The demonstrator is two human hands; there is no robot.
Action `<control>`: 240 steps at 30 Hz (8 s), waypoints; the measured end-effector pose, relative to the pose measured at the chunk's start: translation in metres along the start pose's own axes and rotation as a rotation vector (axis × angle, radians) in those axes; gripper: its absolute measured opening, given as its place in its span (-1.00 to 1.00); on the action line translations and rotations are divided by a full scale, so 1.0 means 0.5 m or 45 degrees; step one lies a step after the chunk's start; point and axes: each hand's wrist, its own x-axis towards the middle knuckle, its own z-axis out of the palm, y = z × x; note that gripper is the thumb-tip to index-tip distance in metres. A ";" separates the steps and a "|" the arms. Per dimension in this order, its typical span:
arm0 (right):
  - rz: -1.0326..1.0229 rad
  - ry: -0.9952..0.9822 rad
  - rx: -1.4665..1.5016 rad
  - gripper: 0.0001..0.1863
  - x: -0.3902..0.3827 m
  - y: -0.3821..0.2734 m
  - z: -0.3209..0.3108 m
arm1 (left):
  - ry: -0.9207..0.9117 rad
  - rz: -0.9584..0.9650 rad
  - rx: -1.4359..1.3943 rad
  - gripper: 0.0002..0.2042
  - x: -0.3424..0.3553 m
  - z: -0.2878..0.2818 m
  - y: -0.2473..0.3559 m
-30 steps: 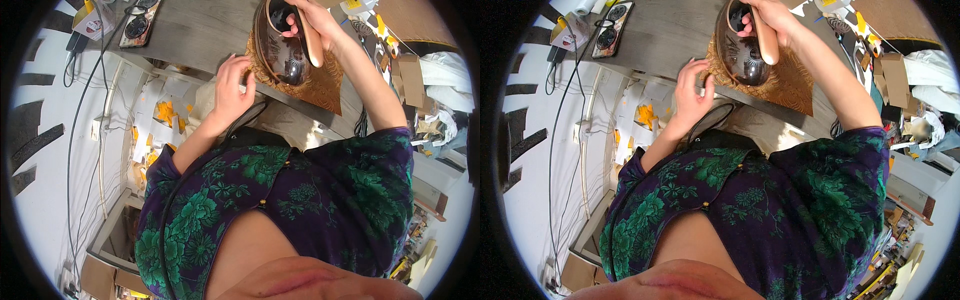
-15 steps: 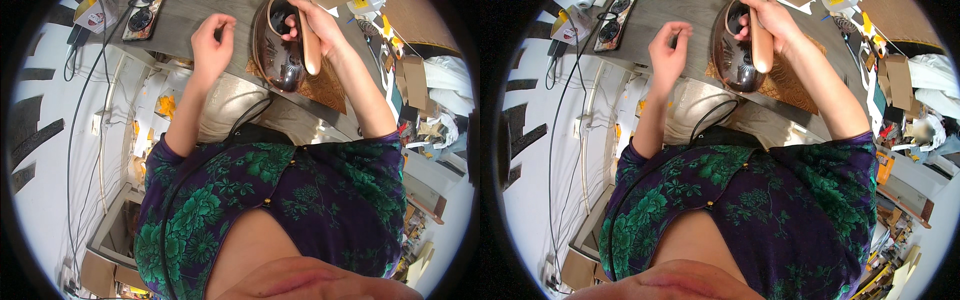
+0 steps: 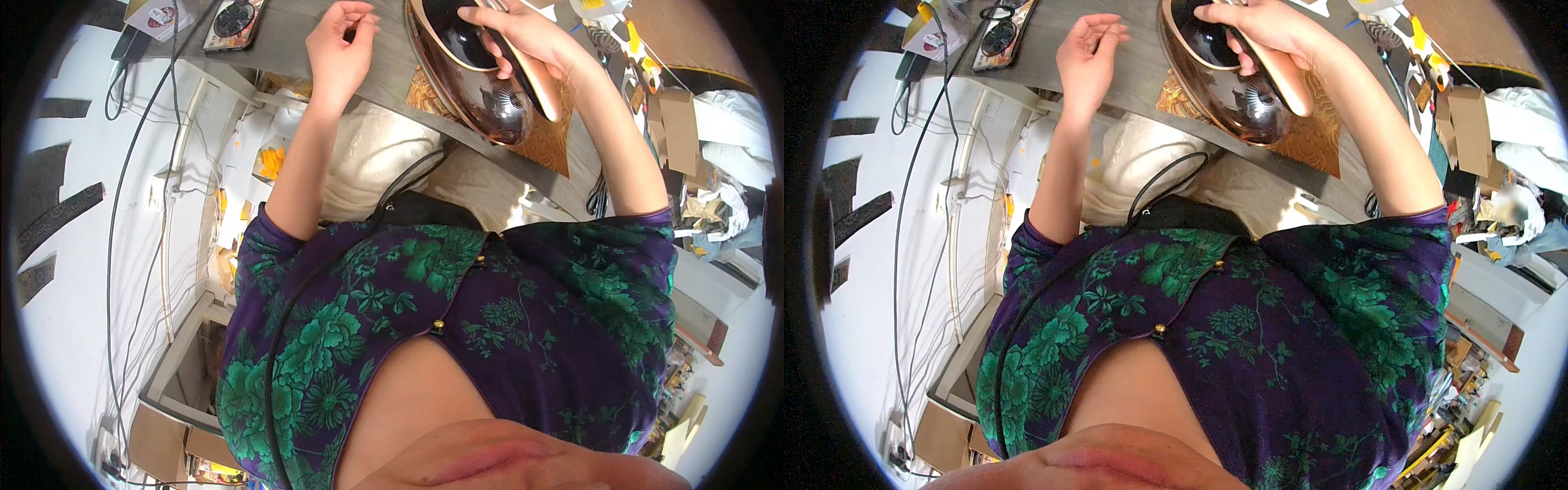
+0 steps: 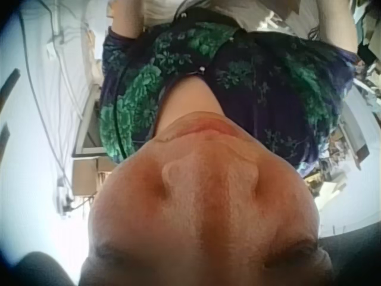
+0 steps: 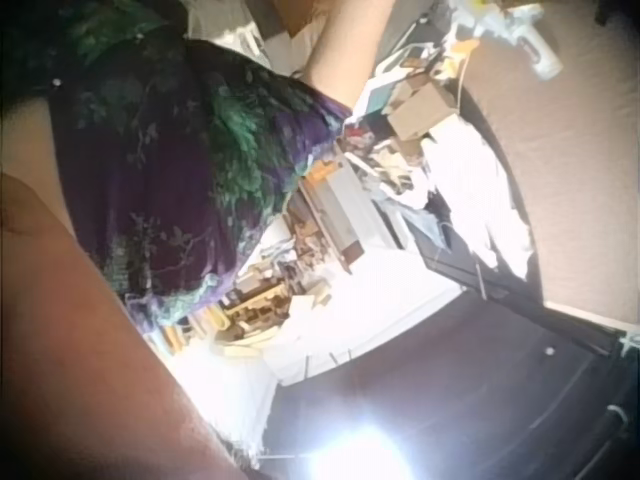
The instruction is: The person cuts a piece of patterned fabric with scissors, then irons it on a table. The person repeats cutting and ironing on the same fabric piece, then flips it over and places a white paper on top.
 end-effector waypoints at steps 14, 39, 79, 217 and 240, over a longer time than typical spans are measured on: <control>-0.985 -0.089 -1.226 -0.60 -0.078 0.011 -0.008 | 0.024 0.086 -0.286 -0.86 -0.005 -0.002 -0.003; -0.910 0.129 -1.277 -0.60 -0.083 0.071 -0.032 | -0.066 0.142 -0.036 -0.89 0.020 -0.019 -0.016; -0.693 0.479 -1.442 -0.43 -0.174 0.212 -0.251 | -0.871 0.917 1.392 -0.32 -0.100 0.121 0.035; -1.164 0.042 -1.553 -0.51 -0.014 0.005 -0.028 | -0.337 1.004 0.135 -0.90 -0.230 0.038 0.115; -0.858 0.262 -1.552 -0.44 -0.189 0.175 -0.142 | -0.852 0.448 0.500 -0.67 -0.060 0.145 0.015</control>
